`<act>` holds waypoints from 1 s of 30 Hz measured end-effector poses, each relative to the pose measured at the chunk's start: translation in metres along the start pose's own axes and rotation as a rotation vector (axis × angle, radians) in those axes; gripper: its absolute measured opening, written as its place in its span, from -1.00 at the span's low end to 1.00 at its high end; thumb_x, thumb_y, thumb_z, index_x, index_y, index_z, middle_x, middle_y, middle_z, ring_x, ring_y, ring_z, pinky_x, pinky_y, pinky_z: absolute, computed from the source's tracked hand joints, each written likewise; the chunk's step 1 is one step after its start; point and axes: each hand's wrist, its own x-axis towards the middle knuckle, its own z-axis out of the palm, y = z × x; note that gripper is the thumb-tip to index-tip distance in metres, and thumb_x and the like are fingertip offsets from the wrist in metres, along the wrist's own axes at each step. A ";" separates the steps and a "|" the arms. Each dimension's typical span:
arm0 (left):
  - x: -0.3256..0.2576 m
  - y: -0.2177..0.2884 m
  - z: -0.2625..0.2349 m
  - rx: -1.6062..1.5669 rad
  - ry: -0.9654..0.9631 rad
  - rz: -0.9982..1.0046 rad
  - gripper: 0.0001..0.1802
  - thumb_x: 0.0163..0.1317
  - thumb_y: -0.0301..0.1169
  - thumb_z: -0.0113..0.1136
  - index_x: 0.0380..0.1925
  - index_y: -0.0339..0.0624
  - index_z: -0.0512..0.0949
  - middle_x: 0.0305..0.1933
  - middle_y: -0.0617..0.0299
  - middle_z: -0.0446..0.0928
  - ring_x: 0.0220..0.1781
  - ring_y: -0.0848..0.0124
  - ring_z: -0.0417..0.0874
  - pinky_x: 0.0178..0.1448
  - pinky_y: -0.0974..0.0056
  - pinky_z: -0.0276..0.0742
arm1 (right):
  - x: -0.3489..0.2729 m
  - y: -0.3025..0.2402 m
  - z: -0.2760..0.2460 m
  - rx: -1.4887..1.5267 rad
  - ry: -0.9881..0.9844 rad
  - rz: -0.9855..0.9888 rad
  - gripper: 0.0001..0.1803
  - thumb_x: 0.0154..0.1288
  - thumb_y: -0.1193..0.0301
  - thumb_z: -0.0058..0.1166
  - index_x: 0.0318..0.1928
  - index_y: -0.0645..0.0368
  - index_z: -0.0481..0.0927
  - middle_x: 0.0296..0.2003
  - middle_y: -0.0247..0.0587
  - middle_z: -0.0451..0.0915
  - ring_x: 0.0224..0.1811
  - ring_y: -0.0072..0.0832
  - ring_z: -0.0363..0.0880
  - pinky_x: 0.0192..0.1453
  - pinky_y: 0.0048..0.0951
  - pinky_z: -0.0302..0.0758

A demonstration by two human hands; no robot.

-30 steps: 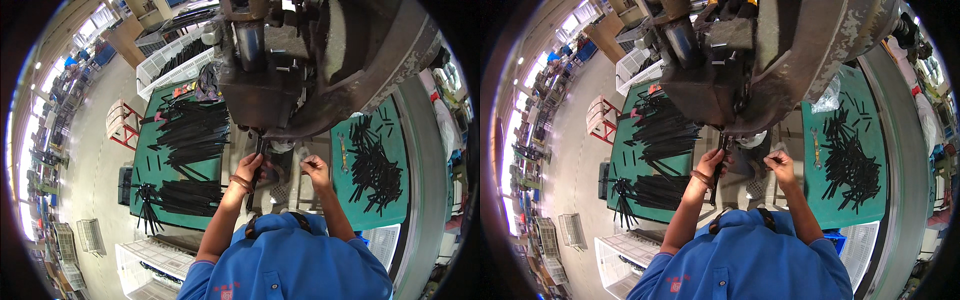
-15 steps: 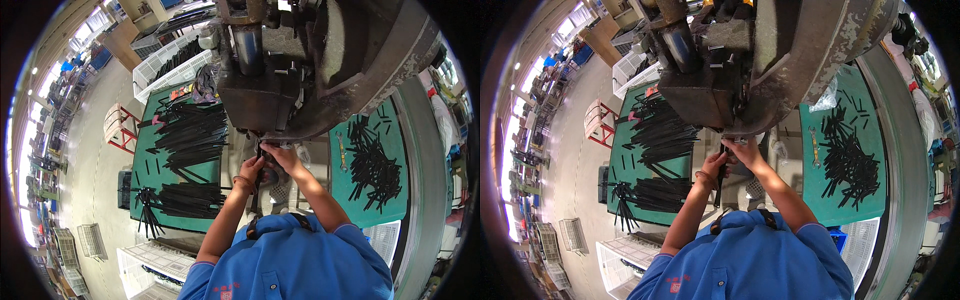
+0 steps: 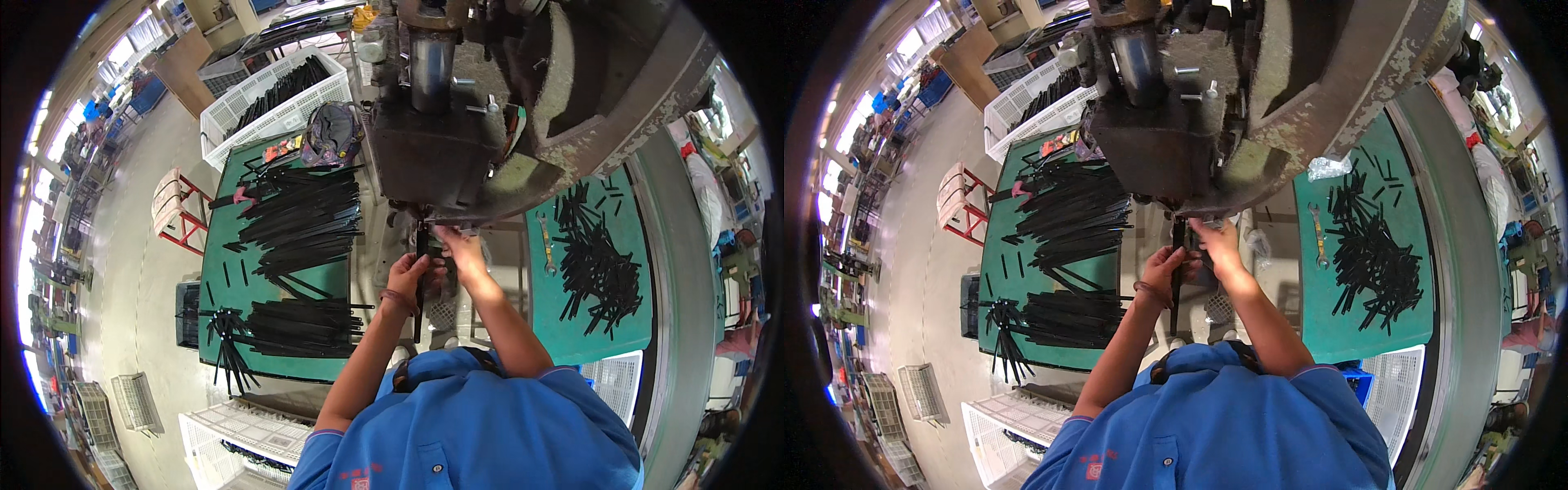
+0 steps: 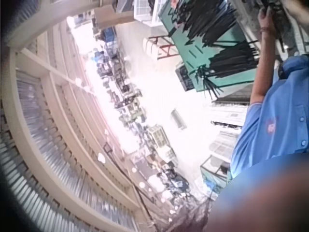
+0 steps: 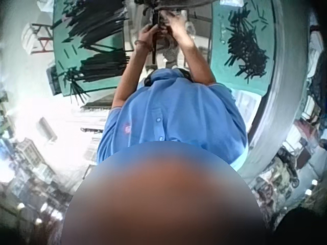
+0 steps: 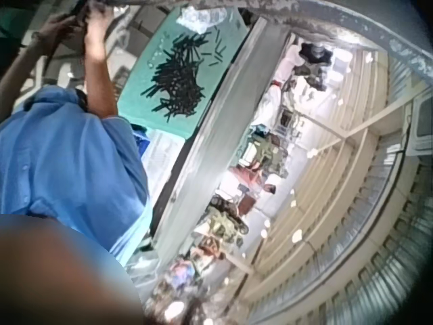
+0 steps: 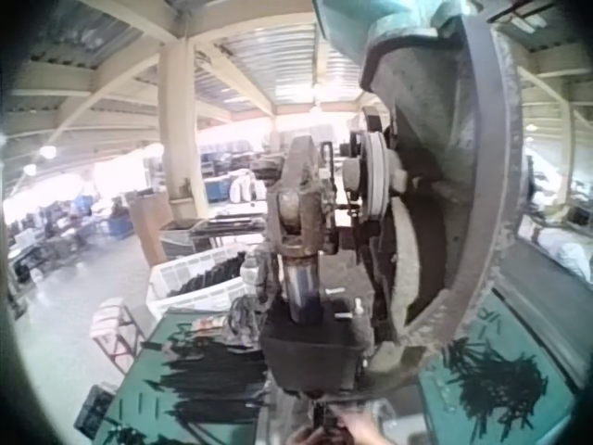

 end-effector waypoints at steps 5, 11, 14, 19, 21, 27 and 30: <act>0.013 -0.024 -0.023 0.109 0.006 0.091 -0.86 0.30 -0.42 -0.01 -0.22 -0.26 0.43 -0.33 0.20 0.57 -0.36 0.38 0.63 -0.33 0.30 0.58 | -0.016 0.011 0.010 -0.277 -0.057 -0.266 -0.86 0.25 0.40 0.09 -0.34 0.23 0.53 -0.53 -0.48 0.49 -0.54 -0.77 0.34 -0.49 -0.68 0.30; -0.025 -0.019 -0.039 0.362 0.036 0.100 -0.81 0.34 -0.39 -0.08 -0.18 -0.26 0.42 -0.35 0.18 0.59 -0.41 0.37 0.64 -0.34 0.32 0.55 | -0.012 0.009 0.013 -0.539 -0.088 -0.442 -0.82 0.21 0.42 0.11 -0.30 0.32 0.51 -0.54 -0.30 0.53 -0.46 -0.67 0.38 -0.37 -0.55 0.35; -0.046 0.000 -0.033 0.413 0.033 -0.040 -0.76 0.36 -0.32 -0.13 -0.13 -0.26 0.38 -0.34 0.10 0.59 -0.50 0.40 0.62 -0.48 0.38 0.53 | -0.013 0.004 0.018 -0.470 -0.092 -0.447 -0.79 0.21 0.39 0.12 -0.32 0.32 0.50 -0.55 -0.33 0.52 -0.53 -0.67 0.36 -0.46 -0.56 0.33; -0.066 0.026 -0.022 0.495 -0.018 -0.076 -0.73 0.35 -0.30 -0.10 -0.11 -0.28 0.37 -0.44 0.12 0.55 -0.66 0.49 0.52 -0.63 0.44 0.42 | -0.016 -0.002 0.027 -0.379 -0.048 -0.230 -0.80 0.20 0.35 0.14 -0.39 0.24 0.53 -0.67 -0.44 0.40 -0.70 -0.71 0.30 -0.70 -0.61 0.26; -0.069 0.034 -0.020 0.465 -0.051 -0.065 -0.75 0.33 -0.31 -0.08 -0.15 -0.27 0.37 -0.47 0.15 0.55 -0.70 0.49 0.49 -0.68 0.44 0.38 | -0.019 -0.002 0.027 -0.388 -0.027 -0.116 -0.79 0.20 0.33 0.15 -0.41 0.24 0.53 -0.67 -0.44 0.40 -0.70 -0.71 0.30 -0.70 -0.62 0.26; -0.067 0.050 -0.016 0.450 -0.089 -0.100 -0.75 0.32 -0.31 -0.06 -0.14 -0.27 0.38 -0.51 0.20 0.53 -0.72 0.54 0.44 -0.69 0.46 0.32 | -0.033 0.003 0.016 -0.448 -0.043 -0.091 -0.79 0.18 0.32 0.17 -0.40 0.23 0.56 -0.65 -0.44 0.43 -0.67 -0.71 0.33 -0.66 -0.63 0.29; -0.072 0.053 -0.016 0.440 -0.087 -0.125 -0.73 0.32 -0.31 -0.07 -0.11 -0.27 0.39 -0.50 0.22 0.53 -0.70 0.56 0.43 -0.66 0.47 0.30 | -0.035 0.006 0.014 -0.355 -0.077 -0.086 -0.83 0.18 0.35 0.17 -0.42 0.19 0.55 -0.65 -0.50 0.43 -0.69 -0.77 0.27 -0.64 -0.66 0.22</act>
